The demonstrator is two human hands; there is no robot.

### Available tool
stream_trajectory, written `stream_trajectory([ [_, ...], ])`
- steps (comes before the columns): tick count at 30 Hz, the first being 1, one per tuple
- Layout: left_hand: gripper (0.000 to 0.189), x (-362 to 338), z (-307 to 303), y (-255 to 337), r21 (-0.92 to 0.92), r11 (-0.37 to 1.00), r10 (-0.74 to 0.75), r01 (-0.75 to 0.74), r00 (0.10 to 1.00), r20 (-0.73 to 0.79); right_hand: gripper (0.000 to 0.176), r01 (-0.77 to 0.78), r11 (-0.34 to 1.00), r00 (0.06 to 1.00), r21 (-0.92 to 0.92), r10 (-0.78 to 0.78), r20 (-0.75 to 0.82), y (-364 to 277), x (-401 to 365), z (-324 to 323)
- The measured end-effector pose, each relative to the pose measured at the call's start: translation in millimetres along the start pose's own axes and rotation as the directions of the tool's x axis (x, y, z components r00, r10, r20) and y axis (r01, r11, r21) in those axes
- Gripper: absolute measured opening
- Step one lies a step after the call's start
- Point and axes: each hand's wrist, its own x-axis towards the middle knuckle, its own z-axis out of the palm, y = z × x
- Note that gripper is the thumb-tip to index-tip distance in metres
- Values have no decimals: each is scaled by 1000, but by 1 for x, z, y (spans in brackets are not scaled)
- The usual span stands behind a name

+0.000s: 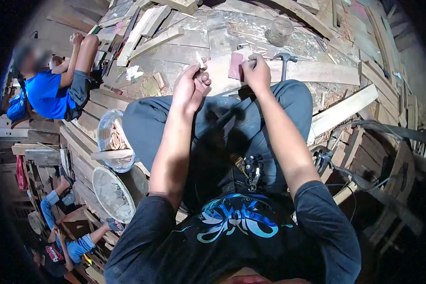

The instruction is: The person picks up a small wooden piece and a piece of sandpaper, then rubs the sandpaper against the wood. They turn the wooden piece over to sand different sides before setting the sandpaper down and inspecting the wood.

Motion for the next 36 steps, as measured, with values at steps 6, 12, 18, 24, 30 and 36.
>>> stream_trajectory([
  [6, 27, -3, 4, -1, 28, 1000, 5, -4, 1000, -22, 49, 233, 760, 972, -607, -184, 143, -13, -19, 10],
  [12, 24, -3, -1, -4, -40, 999, 13, -14, 1000, -28, 35, 404, 863, 915, -302, -376, 148, -3, -15, 17],
  [18, 23, -9, -3, -3, -68, 997, 30, -29, 1000, 8, 38, 551, 692, 834, -466, -465, 296, -23, -28, 8],
  [24, 23, -25, 8, 12, -82, 995, 54, -57, 998, -38, 24, 344, 938, 939, 35, -344, -30, -8, -15, 21],
  [30, 22, -30, 14, 15, -85, 992, 92, -93, 996, -14, 15, 53, 911, 978, 409, 35, -204, 9, 6, 9],
  [36, 25, -25, 2, 0, 15, 996, 90, -90, 996, 10, 14, 156, 901, 962, 405, -46, -269, -5, 2, 10],
])
